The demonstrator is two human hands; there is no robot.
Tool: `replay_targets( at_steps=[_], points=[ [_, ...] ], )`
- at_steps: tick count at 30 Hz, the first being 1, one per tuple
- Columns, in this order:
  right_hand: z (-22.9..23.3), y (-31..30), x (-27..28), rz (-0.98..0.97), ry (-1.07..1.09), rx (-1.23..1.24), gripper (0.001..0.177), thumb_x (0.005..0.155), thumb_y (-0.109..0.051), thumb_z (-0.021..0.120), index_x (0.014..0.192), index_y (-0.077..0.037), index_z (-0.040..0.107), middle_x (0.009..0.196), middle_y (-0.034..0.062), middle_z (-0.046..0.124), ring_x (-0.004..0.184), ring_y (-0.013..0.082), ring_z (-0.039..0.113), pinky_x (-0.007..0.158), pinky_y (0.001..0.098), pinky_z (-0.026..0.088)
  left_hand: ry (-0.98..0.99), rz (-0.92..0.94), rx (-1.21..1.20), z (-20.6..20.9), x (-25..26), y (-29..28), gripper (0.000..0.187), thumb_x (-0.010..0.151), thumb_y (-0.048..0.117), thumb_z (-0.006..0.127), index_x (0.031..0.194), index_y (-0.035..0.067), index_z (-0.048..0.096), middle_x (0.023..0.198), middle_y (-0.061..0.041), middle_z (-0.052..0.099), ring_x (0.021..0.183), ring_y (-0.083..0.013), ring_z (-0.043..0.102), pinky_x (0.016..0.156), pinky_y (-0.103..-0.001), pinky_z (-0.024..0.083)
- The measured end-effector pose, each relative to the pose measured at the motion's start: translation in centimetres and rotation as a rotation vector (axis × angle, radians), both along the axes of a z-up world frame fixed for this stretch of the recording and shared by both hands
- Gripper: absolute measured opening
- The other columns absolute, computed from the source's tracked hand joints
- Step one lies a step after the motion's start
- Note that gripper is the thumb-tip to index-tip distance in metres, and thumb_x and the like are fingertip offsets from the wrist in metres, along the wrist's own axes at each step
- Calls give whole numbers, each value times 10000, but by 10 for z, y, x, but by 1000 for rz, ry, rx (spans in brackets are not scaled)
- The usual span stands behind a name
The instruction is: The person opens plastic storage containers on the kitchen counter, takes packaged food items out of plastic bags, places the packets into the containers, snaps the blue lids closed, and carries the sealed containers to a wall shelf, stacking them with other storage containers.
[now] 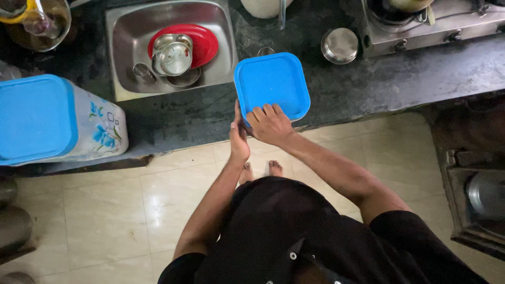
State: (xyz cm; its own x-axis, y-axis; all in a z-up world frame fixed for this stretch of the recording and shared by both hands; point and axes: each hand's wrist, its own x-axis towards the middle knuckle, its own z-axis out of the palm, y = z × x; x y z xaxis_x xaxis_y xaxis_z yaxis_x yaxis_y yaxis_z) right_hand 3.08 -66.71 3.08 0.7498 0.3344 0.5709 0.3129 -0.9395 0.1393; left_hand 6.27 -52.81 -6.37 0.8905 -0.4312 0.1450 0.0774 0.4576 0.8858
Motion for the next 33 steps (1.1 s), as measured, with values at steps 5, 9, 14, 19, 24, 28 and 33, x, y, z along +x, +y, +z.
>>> replay_targets(
  at_steps=[5,9,14,19,24,28,33],
  points=[
    [8,-5,-1,12,-80,-7,326,839,-402,787,859,-134,602,824,36,533,737,228,534,631,380,428,-39,53,-1,-9,-1,-9,703,1106,403,209,1689,11,194,1708,-59,374,1519,-118,416,1262,-281,323],
    [10,-6,-3,49,-132,-37,340,881,-386,775,837,-113,576,793,51,507,698,228,516,609,372,418,51,78,41,-14,-3,-11,706,1056,325,211,1682,-1,222,1566,-175,471,1136,-206,536,937,-352,468],
    [13,-11,-2,74,-171,-69,312,885,-369,743,854,-100,587,792,55,517,699,222,516,615,364,416,-83,157,134,-8,-5,-14,689,1070,288,240,1665,-57,202,1705,-170,338,1490,-180,435,1215,-316,379],
    [8,-15,4,89,-164,-164,279,863,-353,715,819,-122,565,771,43,513,696,211,527,609,361,410,-92,192,239,-6,-4,-11,683,1060,328,208,1676,34,183,1613,-140,477,1021,-95,475,823,-238,390],
    [-4,-12,7,72,-193,-148,306,890,-380,706,818,-116,567,778,49,520,687,210,519,612,353,409,-25,171,215,-12,0,-6,657,1110,381,221,1689,71,223,1593,-150,498,881,-91,423,709,-238,355],
    [-6,-4,18,-5,-188,-67,393,947,-423,742,788,-112,560,735,60,511,661,235,536,590,383,429,-81,102,91,-5,9,-1,659,1153,434,239,1693,59,190,1719,-139,311,1398,-184,418,1135,-311,357],
    [1,-28,25,-141,-52,366,356,906,-386,758,934,-69,600,875,144,622,811,360,623,710,469,503,-108,108,326,12,-3,-3,695,1089,417,298,1661,40,177,1690,-156,303,1495,-278,400,1222,-383,340]
  ],
)
